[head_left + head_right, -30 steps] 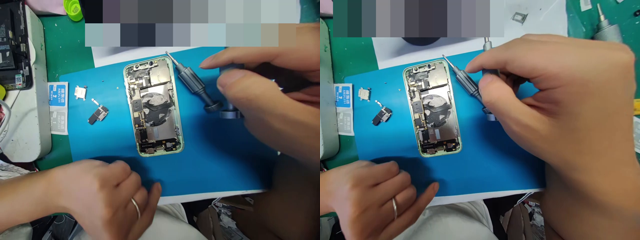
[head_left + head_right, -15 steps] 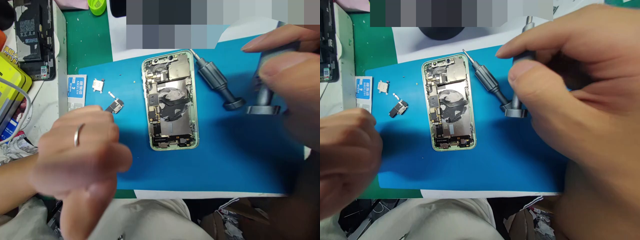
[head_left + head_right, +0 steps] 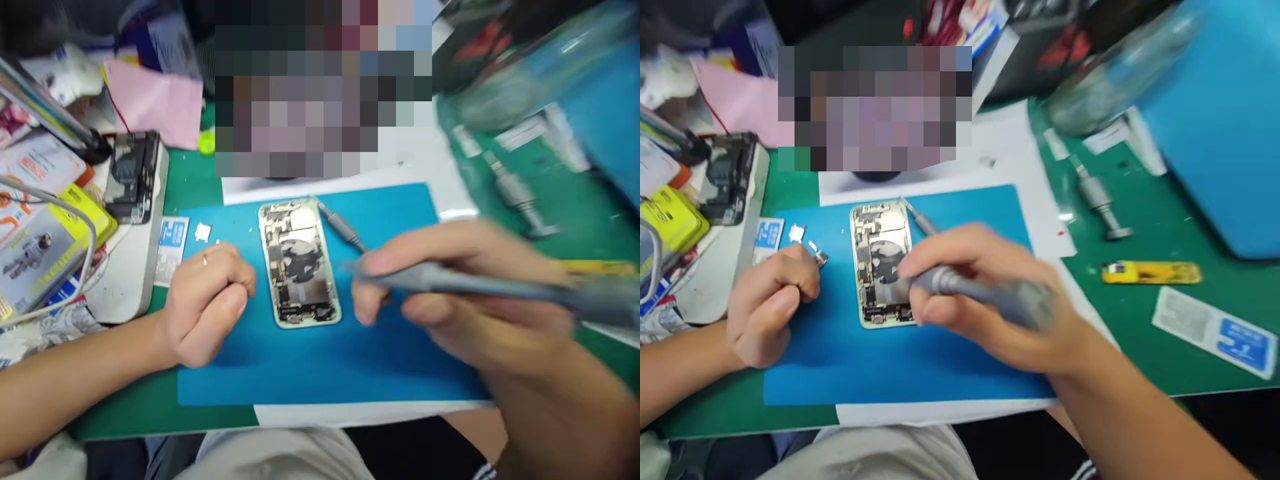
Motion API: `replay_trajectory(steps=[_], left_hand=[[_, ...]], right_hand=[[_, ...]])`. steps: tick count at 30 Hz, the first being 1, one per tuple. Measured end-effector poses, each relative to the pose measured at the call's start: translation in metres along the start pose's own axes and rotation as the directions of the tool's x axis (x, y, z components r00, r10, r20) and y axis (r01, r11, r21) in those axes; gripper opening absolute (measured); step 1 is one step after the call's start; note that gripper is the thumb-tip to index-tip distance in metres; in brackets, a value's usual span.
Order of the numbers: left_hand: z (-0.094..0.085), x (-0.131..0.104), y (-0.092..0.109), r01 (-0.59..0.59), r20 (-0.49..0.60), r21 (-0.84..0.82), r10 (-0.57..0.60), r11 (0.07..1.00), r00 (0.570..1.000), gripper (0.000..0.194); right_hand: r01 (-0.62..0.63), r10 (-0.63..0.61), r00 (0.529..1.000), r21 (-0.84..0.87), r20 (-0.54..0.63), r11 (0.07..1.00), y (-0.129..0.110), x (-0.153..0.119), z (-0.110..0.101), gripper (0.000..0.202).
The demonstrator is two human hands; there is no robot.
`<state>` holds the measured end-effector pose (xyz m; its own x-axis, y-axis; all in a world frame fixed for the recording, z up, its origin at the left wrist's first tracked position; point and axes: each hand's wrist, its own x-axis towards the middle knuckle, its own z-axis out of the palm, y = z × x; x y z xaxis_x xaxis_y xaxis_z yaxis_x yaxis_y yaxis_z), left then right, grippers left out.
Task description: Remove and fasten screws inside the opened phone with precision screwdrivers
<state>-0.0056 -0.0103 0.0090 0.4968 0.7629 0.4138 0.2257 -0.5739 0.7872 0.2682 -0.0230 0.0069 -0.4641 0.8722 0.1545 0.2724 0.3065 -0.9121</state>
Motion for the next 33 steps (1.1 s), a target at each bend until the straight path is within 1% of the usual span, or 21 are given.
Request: replay_trajectory(steps=[2, 3, 5, 6, 8, 11, 16, 19, 23, 29, 33], left_hand=[[-0.002, 0.002, 0.001, 0.007, 0.016, 0.023, -0.007, 1.0, 1.0, 0.021], [-0.002, 0.003, 0.001, 0.003, 0.032, 0.027, -0.004, 1.0, 0.999, 0.02], [-0.003, 0.003, 0.001, -0.003, 0.047, 0.038, 0.001, 0.999, 0.999, 0.02], [-0.003, 0.003, 0.001, -0.011, 0.048, 0.037, 0.009, 0.999, 0.999, 0.021], [-0.003, 0.003, 0.001, -0.022, 0.052, 0.044, 0.02, 0.999, 0.998, 0.022], [-0.003, 0.004, 0.001, -0.029, 0.066, 0.055, 0.025, 0.998, 0.997, 0.021], [-0.002, 0.005, 0.003, -0.042, 0.083, 0.061, 0.036, 0.997, 0.996, 0.022], [-0.002, 0.004, 0.003, -0.043, 0.086, 0.063, 0.037, 0.997, 0.996, 0.021], [-0.002, 0.004, 0.004, -0.03, 0.09, 0.067, 0.024, 0.997, 0.996, 0.021], [-0.001, 0.005, 0.003, -0.037, 0.089, 0.058, 0.031, 0.998, 0.996, 0.02], [-0.001, 0.004, 0.002, -0.021, 0.09, 0.057, 0.016, 0.998, 0.996, 0.02]], right_hand=[[0.177, -0.176, 0.984, 0.081, -0.015, 0.981, -0.01, 0.012, 0.002, 0.021], [0.229, -0.232, 0.973, 0.096, 0.02, 0.969, -0.013, 0.016, 0.001, 0.018], [0.275, -0.289, 0.952, 0.135, 0.1, 0.952, -0.016, 0.02, -0.002, 0.012], [0.279, -0.301, 0.942, 0.154, 0.145, 0.948, -0.016, 0.021, -0.002, 0.014], [0.275, -0.31, 0.921, 0.169, 0.235, 0.946, -0.014, 0.022, 0.0, 0.018], [0.276, -0.304, 0.888, 0.129, 0.346, 0.953, -0.009, 0.022, 0.005, 0.018], [0.305, -0.299, 0.848, 0.058, 0.437, 0.951, -0.006, 0.021, 0.009, 0.02], [0.333, -0.301, 0.836, 0.012, 0.459, 0.943, -0.006, 0.021, 0.011, 0.022], [0.348, -0.299, 0.837, -0.025, 0.458, 0.937, -0.005, 0.021, 0.012, 0.023], [0.353, -0.296, 0.837, -0.041, 0.461, 0.935, -0.006, 0.019, 0.011, 0.022], [0.36, -0.3, 0.84, -0.053, 0.452, 0.931, -0.007, 0.018, 0.009, 0.021]])
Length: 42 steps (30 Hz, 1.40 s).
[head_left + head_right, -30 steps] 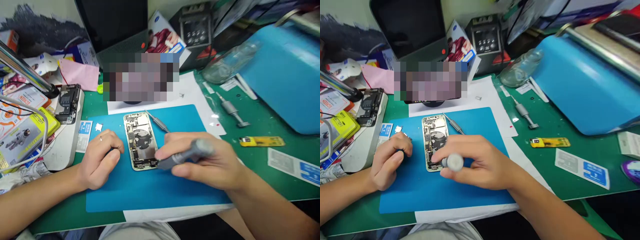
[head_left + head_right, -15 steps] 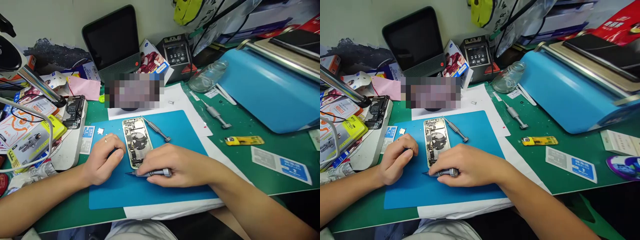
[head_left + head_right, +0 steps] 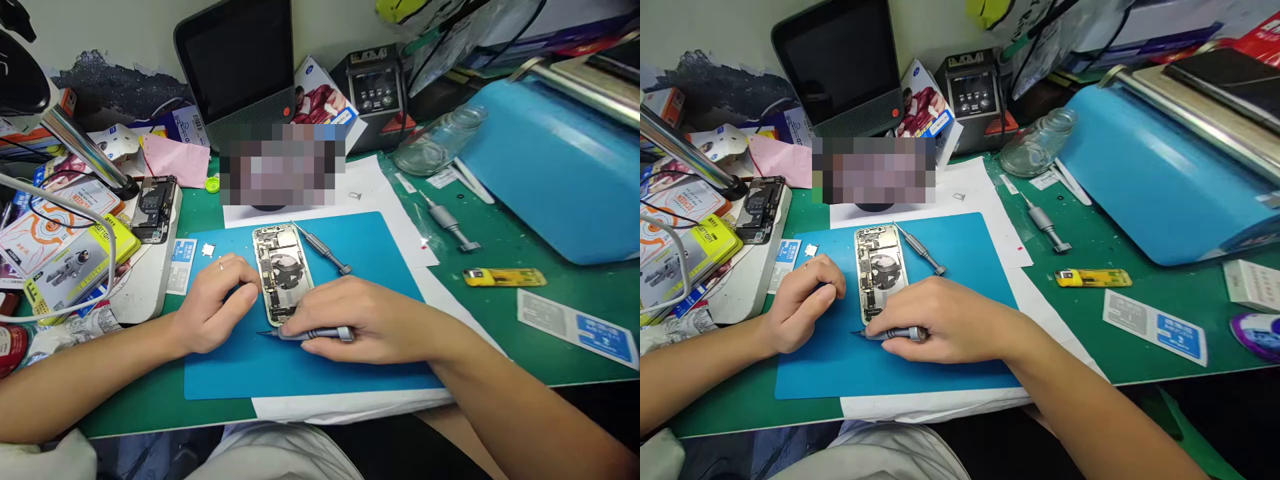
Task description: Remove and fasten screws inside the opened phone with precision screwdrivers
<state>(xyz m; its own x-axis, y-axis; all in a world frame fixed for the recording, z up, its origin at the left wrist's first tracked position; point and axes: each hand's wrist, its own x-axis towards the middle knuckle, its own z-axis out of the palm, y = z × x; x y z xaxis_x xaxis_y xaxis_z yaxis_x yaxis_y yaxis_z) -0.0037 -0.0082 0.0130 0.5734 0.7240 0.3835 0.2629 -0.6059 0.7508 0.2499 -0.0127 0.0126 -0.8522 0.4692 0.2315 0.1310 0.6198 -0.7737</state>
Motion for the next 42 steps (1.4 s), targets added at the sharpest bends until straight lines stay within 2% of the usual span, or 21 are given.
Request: replay_trajectory(steps=[9, 23, 26, 28, 31, 35, 38, 42], left_hand=[[0.002, 0.0, -0.002, -0.013, -0.007, 0.002, 0.013, 1.0, 1.0, 0.02], [0.004, 0.001, -0.002, -0.017, -0.007, -0.029, 0.017, 0.999, 1.0, 0.019], [0.003, 0.0, -0.002, -0.01, -0.007, -0.025, 0.01, 1.0, 1.0, 0.019], [0.003, 0.0, -0.002, -0.002, -0.007, -0.021, 0.002, 1.0, 1.0, 0.019], [0.002, -0.001, -0.002, 0.021, 0.012, -0.011, -0.021, 1.0, 1.0, 0.02], [-0.001, -0.001, -0.001, 0.017, 0.039, 0.033, -0.018, 0.999, 0.999, 0.024], [-0.001, 0.0, -0.001, -0.015, 0.053, 0.073, 0.011, 0.997, 0.999, 0.022], [0.0, 0.0, -0.001, -0.043, 0.037, 0.126, 0.038, 0.991, 0.999, 0.027]], right_hand=[[0.013, -0.015, 0.999, -0.036, -0.031, 0.999, 0.001, -0.001, -0.002, 0.019], [0.011, -0.01, 0.999, -0.015, 0.041, 1.0, -0.002, -0.001, 0.0, 0.021], [0.029, -0.03, 0.999, -0.024, -0.014, 0.999, -0.002, -0.002, 0.0, 0.02], [0.033, -0.034, 0.994, -0.015, -0.108, 0.999, -0.003, -0.003, -0.002, 0.021], [-0.036, 0.039, 0.948, 0.015, -0.317, 0.999, -0.006, -0.005, -0.005, 0.02], [-0.177, 0.211, 0.807, 0.115, -0.551, 0.977, -0.01, -0.008, -0.008, 0.013], [-0.199, 0.297, 0.741, 0.225, -0.602, 0.954, -0.011, -0.007, -0.008, 0.007], [-0.209, 0.337, 0.735, 0.276, -0.589, 0.938, -0.011, -0.005, -0.008, 0.005]])
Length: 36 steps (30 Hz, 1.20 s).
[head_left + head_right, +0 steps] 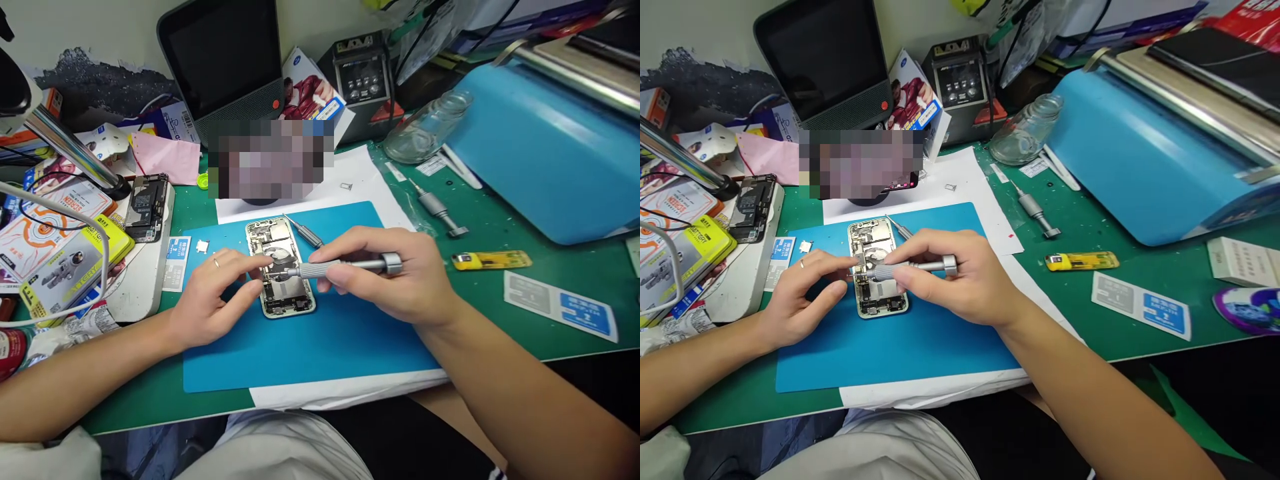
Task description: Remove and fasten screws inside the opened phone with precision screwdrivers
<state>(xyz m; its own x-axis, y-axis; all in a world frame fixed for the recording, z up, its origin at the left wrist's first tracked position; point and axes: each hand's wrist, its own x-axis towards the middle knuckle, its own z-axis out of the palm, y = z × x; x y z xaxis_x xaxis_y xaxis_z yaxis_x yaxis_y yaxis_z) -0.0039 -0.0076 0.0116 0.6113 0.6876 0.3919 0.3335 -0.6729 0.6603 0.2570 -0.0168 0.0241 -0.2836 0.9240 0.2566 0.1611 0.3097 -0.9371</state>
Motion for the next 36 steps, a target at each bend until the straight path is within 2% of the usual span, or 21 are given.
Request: replay_trajectory(steps=[9, 14, 28, 31, 36], left_hand=[[0.0028, 0.0016, -0.0033, -0.103, -0.061, 0.003, 0.103, 0.995, 0.993, 0.019], [0.0029, 0.0016, -0.0035, -0.112, -0.077, 0.0, 0.111, 0.994, 0.991, 0.015], [0.0026, 0.0018, -0.0027, -0.08, -0.057, -0.015, 0.079, 0.997, 0.995, 0.01], [0.0028, 0.0021, -0.0016, -0.066, -0.048, -0.003, 0.065, 0.998, 0.997, 0.009], [0.0026, 0.0026, -0.0004, -0.026, -0.04, 0.02, 0.027, 0.999, 0.999, 0.01]], right_hand=[[0.017, -0.016, 0.999, -0.024, 0.042, 1.0, -0.0002, -0.0008, -0.0011, 0.008], [0.01, -0.008, 0.998, -0.037, 0.057, 0.999, -0.0006, 0.0, -0.0013, 0.013], [0.055, -0.05, 0.995, -0.055, 0.089, 0.997, -0.0015, 0.0011, -0.0014, 0.008], [0.069, -0.065, 0.996, -0.066, 0.065, 0.995, 0.0006, 0.0005, 0.0002, 0.011], [0.093, -0.099, 0.993, -0.101, -0.064, 0.991, 0.0075, -0.0018, 0.0054, 0.021]])
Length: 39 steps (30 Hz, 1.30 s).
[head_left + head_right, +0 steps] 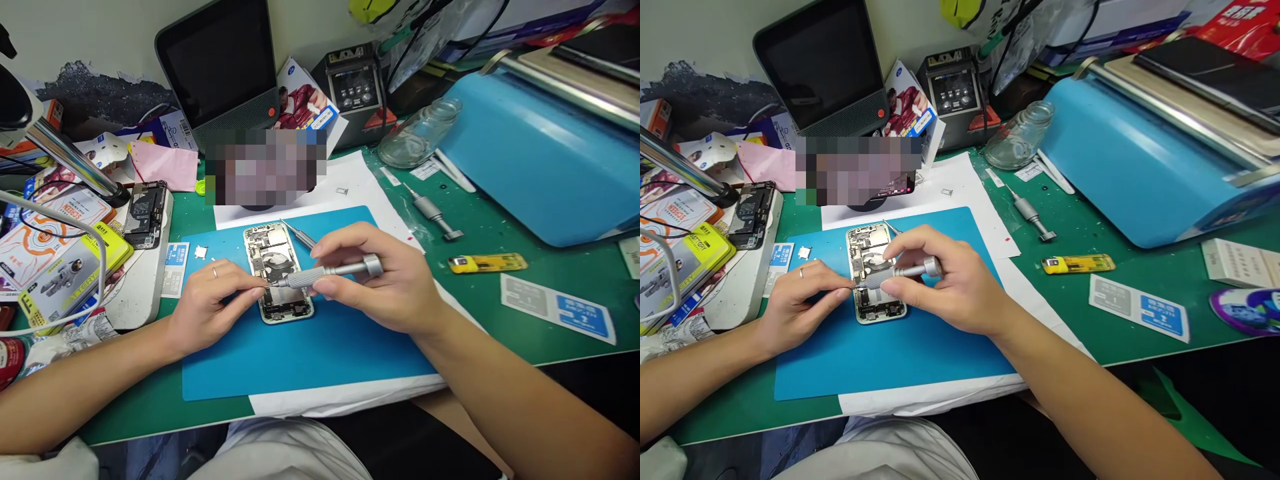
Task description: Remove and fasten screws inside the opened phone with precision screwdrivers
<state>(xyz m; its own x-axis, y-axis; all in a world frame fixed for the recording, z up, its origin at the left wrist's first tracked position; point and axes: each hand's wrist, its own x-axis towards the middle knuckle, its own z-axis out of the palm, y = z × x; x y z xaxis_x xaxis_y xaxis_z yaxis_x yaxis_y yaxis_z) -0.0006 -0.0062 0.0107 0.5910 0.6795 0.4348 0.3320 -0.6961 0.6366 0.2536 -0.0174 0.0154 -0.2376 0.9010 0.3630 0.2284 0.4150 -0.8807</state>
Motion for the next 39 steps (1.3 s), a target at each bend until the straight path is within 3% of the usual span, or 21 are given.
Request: replay_trajectory(steps=[4, 13, 24, 33, 39], left_hand=[[-0.001, 0.0, -0.001, 0.029, -0.002, -0.023, -0.029, 0.999, 1.0, 0.011], [-0.001, 0.001, 0.001, 0.026, -0.001, -0.034, -0.026, 0.999, 1.0, 0.01], [0.001, 0.0, -0.003, -0.004, -0.032, -0.043, 0.003, 0.999, 0.999, 0.007], [0.002, 0.0, -0.003, -0.01, -0.023, -0.029, 0.009, 1.0, 1.0, 0.008], [0.002, -0.001, -0.004, -0.017, -0.016, -0.03, 0.016, 0.999, 1.0, 0.008]], right_hand=[[0.072, -0.07, 0.994, 0.019, -0.078, 0.997, 0.005, -0.005, 0.006, 0.019], [0.273, -0.258, 0.951, 0.075, -0.168, 0.959, -0.002, -0.003, 0.016, 0.037], [0.232, -0.219, 0.951, 0.032, -0.22, 0.972, -0.006, -0.005, 0.013, 0.02], [0.221, -0.219, 0.96, -0.011, -0.175, 0.975, -0.003, -0.007, 0.013, 0.018], [0.234, -0.224, 0.959, 0.038, -0.174, 0.972, -0.003, -0.006, 0.014, 0.028]])
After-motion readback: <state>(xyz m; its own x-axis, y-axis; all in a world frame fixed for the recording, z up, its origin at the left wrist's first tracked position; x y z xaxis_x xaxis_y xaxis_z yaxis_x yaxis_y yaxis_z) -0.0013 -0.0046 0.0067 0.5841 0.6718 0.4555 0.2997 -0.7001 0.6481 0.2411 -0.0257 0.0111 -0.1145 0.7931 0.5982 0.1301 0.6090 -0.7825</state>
